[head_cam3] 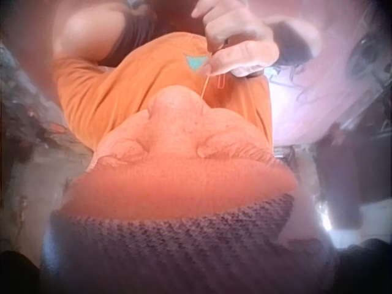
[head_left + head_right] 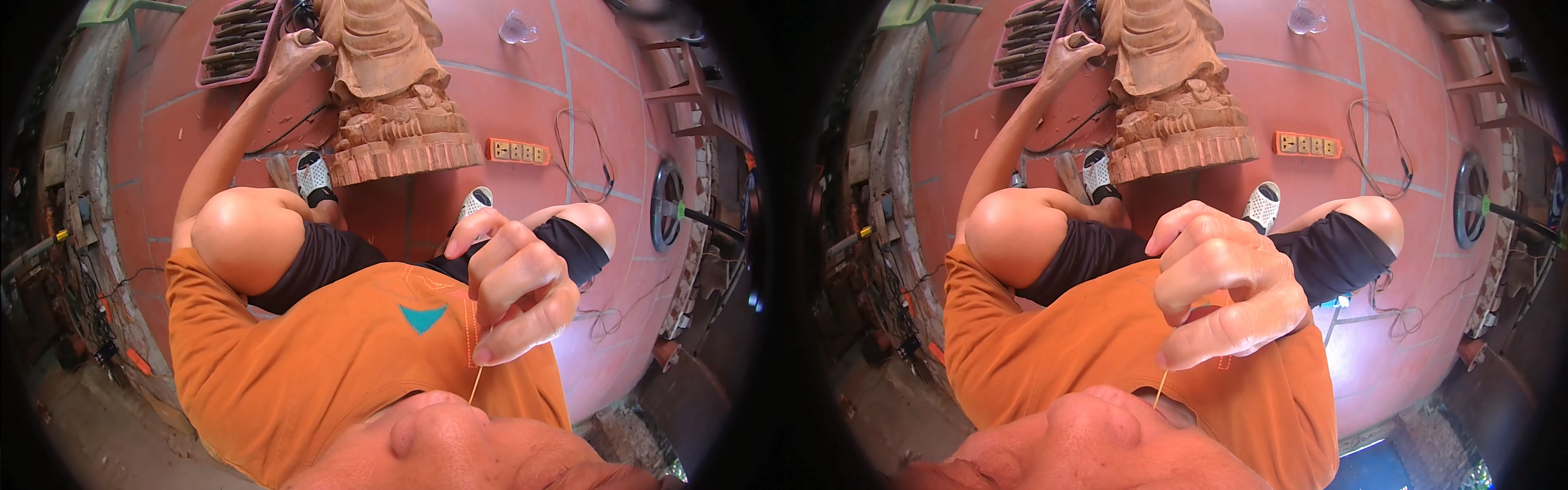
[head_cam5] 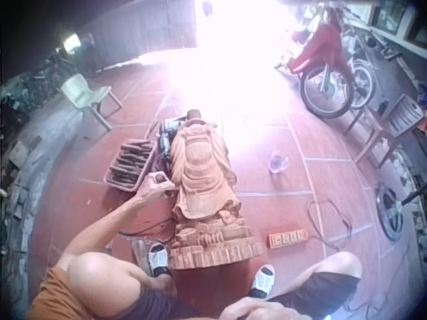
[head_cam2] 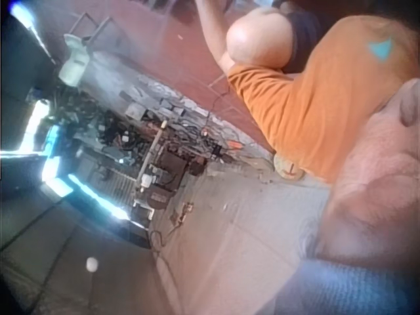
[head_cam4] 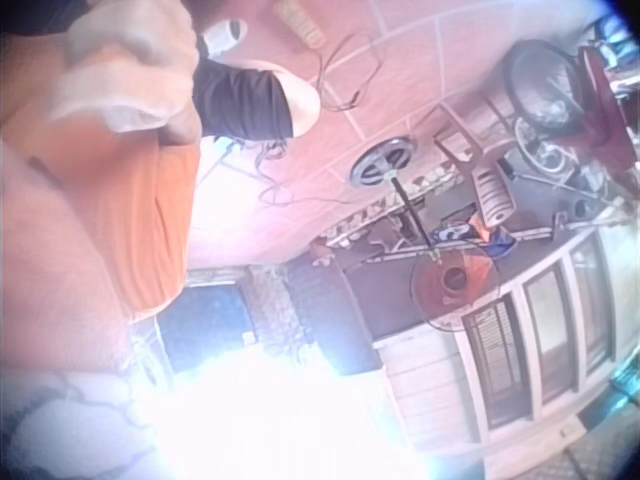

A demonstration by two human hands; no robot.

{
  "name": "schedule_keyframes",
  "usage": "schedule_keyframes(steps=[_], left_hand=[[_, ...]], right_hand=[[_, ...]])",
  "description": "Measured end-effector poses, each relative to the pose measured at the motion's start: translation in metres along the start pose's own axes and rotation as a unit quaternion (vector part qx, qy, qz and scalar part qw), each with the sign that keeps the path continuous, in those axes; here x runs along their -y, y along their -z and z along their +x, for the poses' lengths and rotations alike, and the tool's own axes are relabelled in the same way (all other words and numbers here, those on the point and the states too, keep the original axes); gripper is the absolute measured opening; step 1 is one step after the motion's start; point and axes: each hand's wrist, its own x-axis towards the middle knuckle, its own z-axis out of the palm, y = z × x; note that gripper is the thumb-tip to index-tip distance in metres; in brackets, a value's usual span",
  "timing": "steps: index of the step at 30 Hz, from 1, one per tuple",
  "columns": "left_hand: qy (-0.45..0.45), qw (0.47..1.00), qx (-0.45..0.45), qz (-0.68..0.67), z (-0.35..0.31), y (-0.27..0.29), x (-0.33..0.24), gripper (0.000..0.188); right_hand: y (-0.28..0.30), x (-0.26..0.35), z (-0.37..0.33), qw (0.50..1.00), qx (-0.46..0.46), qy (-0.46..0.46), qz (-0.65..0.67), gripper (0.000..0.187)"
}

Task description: The person carves a wooden sculpture using a hand chisel and a rotary tool. They refine the base and details of the sculpture, occasionally pausing to touch their face.

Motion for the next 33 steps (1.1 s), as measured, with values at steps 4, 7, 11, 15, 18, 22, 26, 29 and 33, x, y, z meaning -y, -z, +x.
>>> schedule_keyframes(steps=[4, 7, 11, 15, 18, 22, 26, 29, 33], left_hand=[[-0.006, 0.999, -0.036, -0.034, 0.003, -0.008, -0.003, 0.019], [-0.034, 0.996, -0.044, -0.074, -0.001, -0.018, 0.008, 0.017], [0.038, 0.999, 0.016, -0.029, 0.006, -0.012, -0.002, 0.016], [0.026, 0.998, -0.035, -0.036, 0.001, 0.000, -0.005, 0.018], [-0.036, 0.992, -0.054, -0.106, 0.002, -0.017, 0.011, 0.028], [-0.016, 0.993, -0.053, -0.106, -0.001, -0.023, 0.014, 0.027], [0.035, 0.998, -0.021, -0.054, -0.007, -0.004, -0.010, 0.026], [0.025, 0.997, -0.030, -0.062, -0.007, -0.003, -0.005, 0.026], [0.013, 0.997, -0.041, -0.057, -0.002, -0.006, 0.011, 0.021]], right_hand=[[-0.001, 0.000, 0.001, 1.000, -0.008, -0.024, -0.002, 0.011], [-0.001, -0.001, 0.001, 1.000, -0.013, -0.024, 0.001, 0.013], [0.011, 0.001, -0.002, 0.998, -0.032, -0.051, -0.030, 0.018], [0.011, 0.006, -0.009, 0.980, -0.175, -0.086, 0.026, 0.017], [0.014, 0.019, 0.000, 0.974, -0.181, -0.056, 0.122, 0.015], [0.003, 0.036, 0.015, 0.971, -0.163, -0.033, 0.171, 0.008], [0.008, 0.058, 0.020, 0.971, -0.114, -0.119, 0.176, 0.007], [0.012, 0.056, 0.029, 0.968, -0.082, -0.125, 0.200, 0.008], [0.007, 0.040, 0.037, 0.973, -0.051, -0.082, 0.212, 0.012]])
